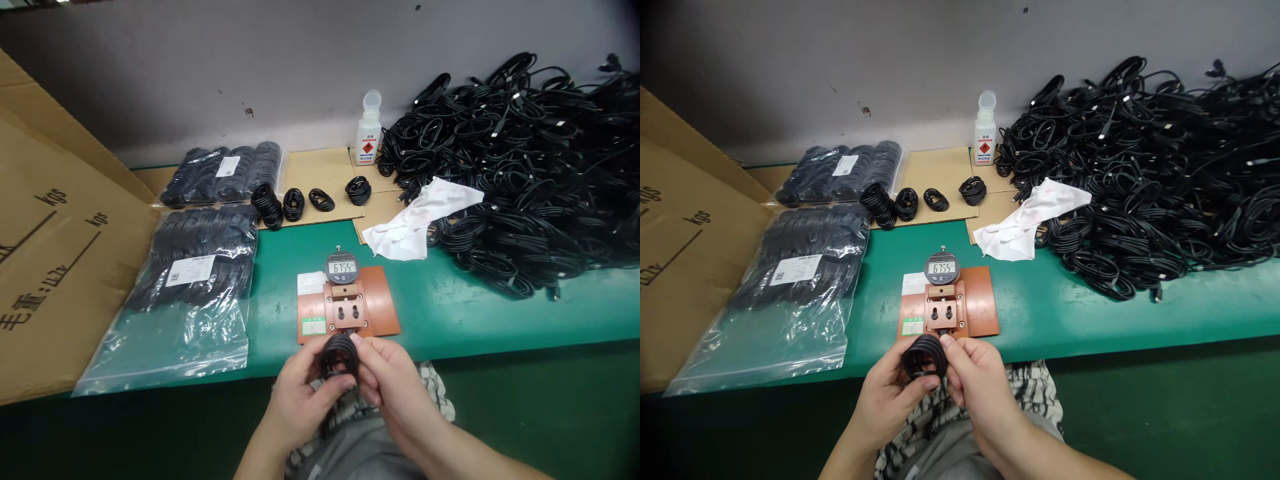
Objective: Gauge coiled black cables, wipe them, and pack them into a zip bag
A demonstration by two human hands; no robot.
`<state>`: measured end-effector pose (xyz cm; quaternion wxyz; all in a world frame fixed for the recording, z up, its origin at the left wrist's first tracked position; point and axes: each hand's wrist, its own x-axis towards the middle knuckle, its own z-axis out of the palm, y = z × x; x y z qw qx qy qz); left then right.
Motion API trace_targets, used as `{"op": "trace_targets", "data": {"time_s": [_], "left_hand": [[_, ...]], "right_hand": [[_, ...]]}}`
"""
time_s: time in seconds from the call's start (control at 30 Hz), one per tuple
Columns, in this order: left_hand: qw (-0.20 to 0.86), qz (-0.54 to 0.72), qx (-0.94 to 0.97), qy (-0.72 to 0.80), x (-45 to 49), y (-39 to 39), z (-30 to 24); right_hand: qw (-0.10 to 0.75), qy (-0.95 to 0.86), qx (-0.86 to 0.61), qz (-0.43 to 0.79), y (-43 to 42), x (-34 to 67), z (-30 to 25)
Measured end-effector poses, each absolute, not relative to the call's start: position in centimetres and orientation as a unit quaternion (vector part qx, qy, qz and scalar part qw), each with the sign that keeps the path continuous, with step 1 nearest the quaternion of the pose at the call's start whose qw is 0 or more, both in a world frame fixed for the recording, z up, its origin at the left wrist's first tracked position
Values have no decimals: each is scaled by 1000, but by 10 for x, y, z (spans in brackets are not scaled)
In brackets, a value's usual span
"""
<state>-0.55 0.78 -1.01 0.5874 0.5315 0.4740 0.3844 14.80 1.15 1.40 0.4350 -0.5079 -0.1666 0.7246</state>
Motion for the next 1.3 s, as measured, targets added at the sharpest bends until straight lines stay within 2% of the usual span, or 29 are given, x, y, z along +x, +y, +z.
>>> {"op": "trace_targets", "data": {"time_s": [1.3], "left_hand": [[570, 407, 505, 505, -5, -1, -11]], "right_hand": [[435, -194, -502, 722, 9, 150, 9]]}}
